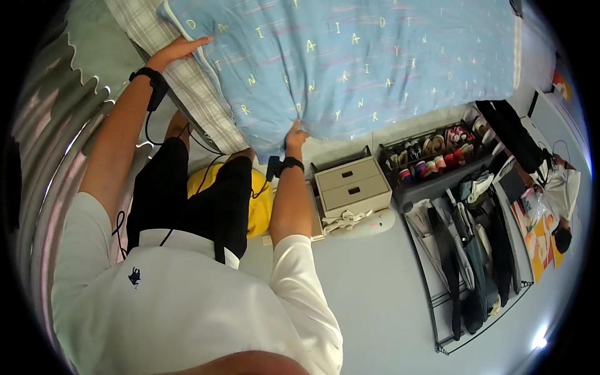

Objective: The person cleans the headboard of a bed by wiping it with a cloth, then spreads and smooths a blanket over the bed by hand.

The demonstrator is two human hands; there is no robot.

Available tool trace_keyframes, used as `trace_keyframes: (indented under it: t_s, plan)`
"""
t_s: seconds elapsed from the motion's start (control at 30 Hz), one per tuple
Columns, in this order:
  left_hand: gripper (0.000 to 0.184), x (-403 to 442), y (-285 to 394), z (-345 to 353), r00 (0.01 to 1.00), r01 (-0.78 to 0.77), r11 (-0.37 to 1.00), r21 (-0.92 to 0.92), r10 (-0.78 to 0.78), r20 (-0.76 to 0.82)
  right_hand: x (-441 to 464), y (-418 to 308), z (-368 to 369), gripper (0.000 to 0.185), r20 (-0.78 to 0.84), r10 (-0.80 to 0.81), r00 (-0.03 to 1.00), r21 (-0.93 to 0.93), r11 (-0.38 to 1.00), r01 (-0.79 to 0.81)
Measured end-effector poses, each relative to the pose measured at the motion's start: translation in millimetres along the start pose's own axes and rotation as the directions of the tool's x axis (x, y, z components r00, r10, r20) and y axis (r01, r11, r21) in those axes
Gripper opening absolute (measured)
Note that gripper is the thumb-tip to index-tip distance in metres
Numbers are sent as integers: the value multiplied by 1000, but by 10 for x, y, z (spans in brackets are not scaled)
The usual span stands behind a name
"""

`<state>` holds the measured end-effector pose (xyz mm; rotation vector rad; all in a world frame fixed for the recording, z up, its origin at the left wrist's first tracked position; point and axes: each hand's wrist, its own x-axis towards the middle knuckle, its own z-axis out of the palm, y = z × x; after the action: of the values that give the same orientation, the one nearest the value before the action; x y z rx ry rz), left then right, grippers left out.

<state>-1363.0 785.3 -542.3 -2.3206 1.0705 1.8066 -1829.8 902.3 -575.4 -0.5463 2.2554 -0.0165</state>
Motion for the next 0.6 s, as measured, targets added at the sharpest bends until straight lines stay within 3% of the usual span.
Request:
trace_keyframes:
  t_s: [0.07,0.13,0.17,0.2,0.23,0.27,0.33,0.4,0.43,0.47,0.53,0.57,0.6]
  plan:
    - [93,18,43,58,995,-77,984,-162,86,48,133,207,15,75,-73,-248,966,-87,966,242]
    - [94,-117,237,-20,990,-74,982,-176,93,104,-197,-143,-227,72,-17,-165,986,-209,965,158]
    - [95,-31,198,-4,990,-88,989,-123,101,101,-310,-323,-317,70,32,-82,996,-317,944,88]
    - [97,6,146,11,990,-98,993,-63,104,96,-304,-309,-336,70,46,-101,994,-344,932,111]
    - [97,-8,140,26,993,-81,994,-79,88,82,-293,-233,-293,76,-111,-202,973,-365,919,149]
    - [98,-11,165,37,993,-106,988,-111,112,48,-306,-144,-231,83,-265,-290,920,-379,908,177]
    - [100,-92,178,-36,992,-124,984,-127,127,16,-487,-173,-293,81,-262,-240,935,-381,915,128]
    - [100,-231,253,-182,985,-164,943,-289,172,1,-550,-137,-373,77,-190,-373,908,-207,920,334]
    - [106,-346,305,-317,982,-127,782,-610,186,34,-631,-185,-406,69,-183,-388,903,-208,914,350]
    - [106,-445,378,-397,982,-131,784,-607,187,29,-680,-239,-427,69,-182,-389,903,-202,913,353]
    - [51,-809,696,-508,975,-201,334,-921,159,-155,-804,-274,-511,62,-96,-346,933,39,936,351]
    - [51,-517,508,-415,985,-144,245,-959,133,-114,-772,-205,-575,53,-56,-267,962,22,963,269]
    - [51,-512,492,-356,988,-124,241,-962,119,-98,-851,-128,-702,53,-54,-255,965,5,967,256]
